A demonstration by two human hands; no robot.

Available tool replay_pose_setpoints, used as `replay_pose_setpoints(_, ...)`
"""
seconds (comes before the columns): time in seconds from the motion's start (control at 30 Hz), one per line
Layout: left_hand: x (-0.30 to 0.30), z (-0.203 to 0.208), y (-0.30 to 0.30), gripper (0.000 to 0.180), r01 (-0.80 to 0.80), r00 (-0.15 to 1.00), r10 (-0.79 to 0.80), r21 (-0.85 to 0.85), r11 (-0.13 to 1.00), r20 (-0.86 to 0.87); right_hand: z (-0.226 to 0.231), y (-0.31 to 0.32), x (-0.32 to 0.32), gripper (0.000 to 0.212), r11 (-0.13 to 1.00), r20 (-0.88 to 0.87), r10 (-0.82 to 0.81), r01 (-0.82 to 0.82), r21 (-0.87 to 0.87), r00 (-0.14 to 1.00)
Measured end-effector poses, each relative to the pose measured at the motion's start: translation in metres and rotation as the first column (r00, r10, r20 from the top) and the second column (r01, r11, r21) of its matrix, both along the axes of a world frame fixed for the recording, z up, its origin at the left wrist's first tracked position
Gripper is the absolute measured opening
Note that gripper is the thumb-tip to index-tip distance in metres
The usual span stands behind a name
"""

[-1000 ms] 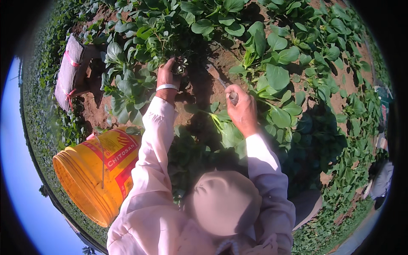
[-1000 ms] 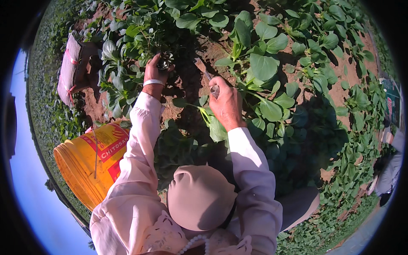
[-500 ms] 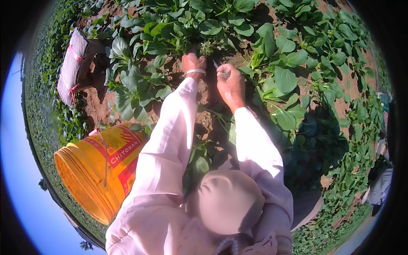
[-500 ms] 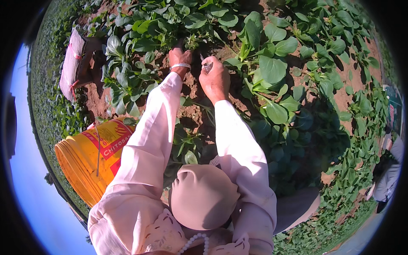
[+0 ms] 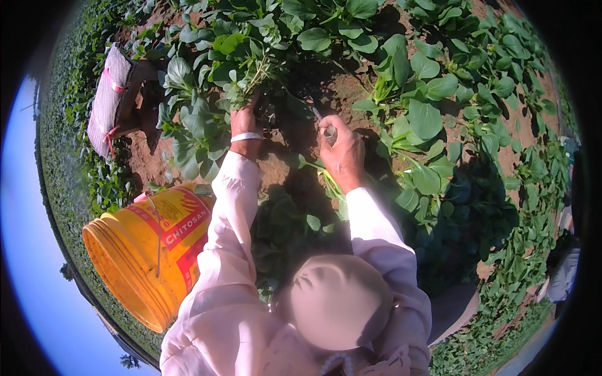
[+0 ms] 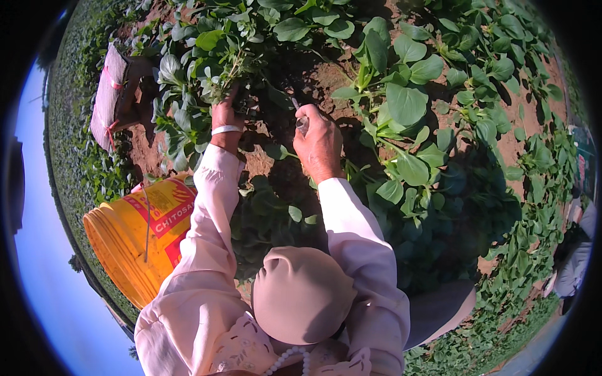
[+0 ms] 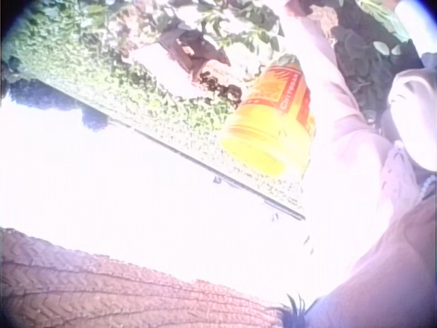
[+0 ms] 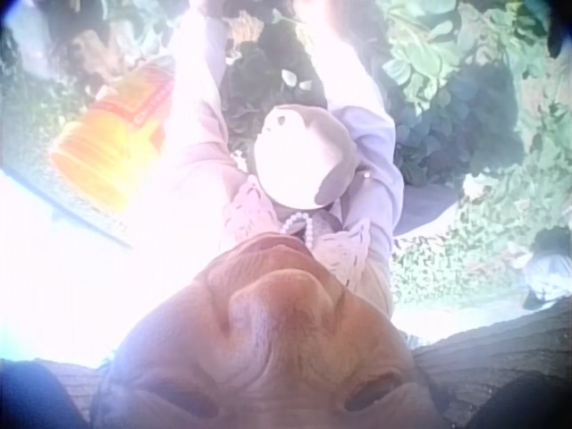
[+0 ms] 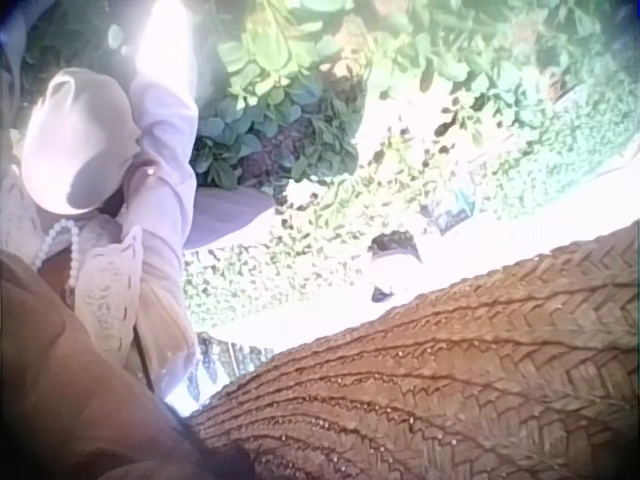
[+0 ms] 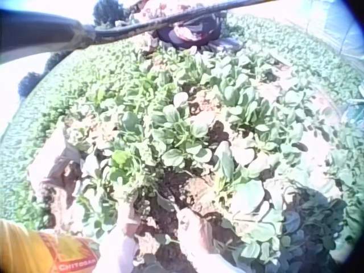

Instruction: The person harvests green leafy vegetables by cutting the stems with a knife and placing the collected greens into an orange bucket.

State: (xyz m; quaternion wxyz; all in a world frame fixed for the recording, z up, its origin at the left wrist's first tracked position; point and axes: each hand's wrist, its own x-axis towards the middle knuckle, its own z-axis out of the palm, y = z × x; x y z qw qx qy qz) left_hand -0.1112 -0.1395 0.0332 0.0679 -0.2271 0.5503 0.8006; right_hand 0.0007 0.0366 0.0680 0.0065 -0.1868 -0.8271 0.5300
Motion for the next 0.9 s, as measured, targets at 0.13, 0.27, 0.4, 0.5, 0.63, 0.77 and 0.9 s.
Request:
replay_pose_setpoints(0.13, -0.012, 0.004, 0.004, 0.027, 0.087, 0.967, -0.148, -0.275, 0.958, -0.208, -0.011, -0.02, -0.014, 0.02, 0.998, -0.034, -0.069, 0.068, -0.016, 0.997)
replay_pose_setpoints(0.27, -0.034, 0.013, 0.027, 0.028, 0.199, 0.849, -0.501, -0.774, 0.601, -0.171, -0.014, -0.027, -0.054, 0.017, 0.985, 0.043, -0.159, 0.161, -0.053, 0.986)
replay_pose_setpoints(0.4, -0.063, 0.01, 0.063, 0.048, 0.349, 0.763, -0.56, -0.935, -0.062, 0.322, -0.023, -0.013, -0.063, 0.012, 0.976, 0.08, -0.169, 0.178, -0.125, 0.982)
replay_pose_setpoints(0.5, -0.074, -0.005, 0.06, 0.042, 0.282, 0.786, -0.58, -0.959, 0.027, 0.215, -0.012, 0.0, -0.048, 0.006, 0.973, 0.043, -0.133, 0.138, -0.187, 0.99)
replay_pose_setpoints(0.63, -0.09, 0.001, 0.04, 0.033, 0.465, 0.865, -0.465, -0.65, 0.601, 0.188, -0.001, 0.019, 0.0, 0.014, 0.994, 0.002, 0.045, -0.045, -0.1, 0.999)
replay_pose_setpoints(0.77, -0.09, -0.006, 0.026, 0.033, 0.454, 0.861, -0.5, -0.586, 0.671, 0.094, -0.002, 0.011, 0.01, 0.015, 0.994, 0.034, 0.089, -0.086, -0.064, 0.995)
replay_pose_setpoints(0.9, -0.091, -0.016, 0.027, 0.03, 0.437, 0.843, -0.538, -0.597, 0.673, 0.009, -0.011, -0.023, -0.024, 0.015, 0.996, 0.057, -0.026, 0.031, -0.083, 0.998)
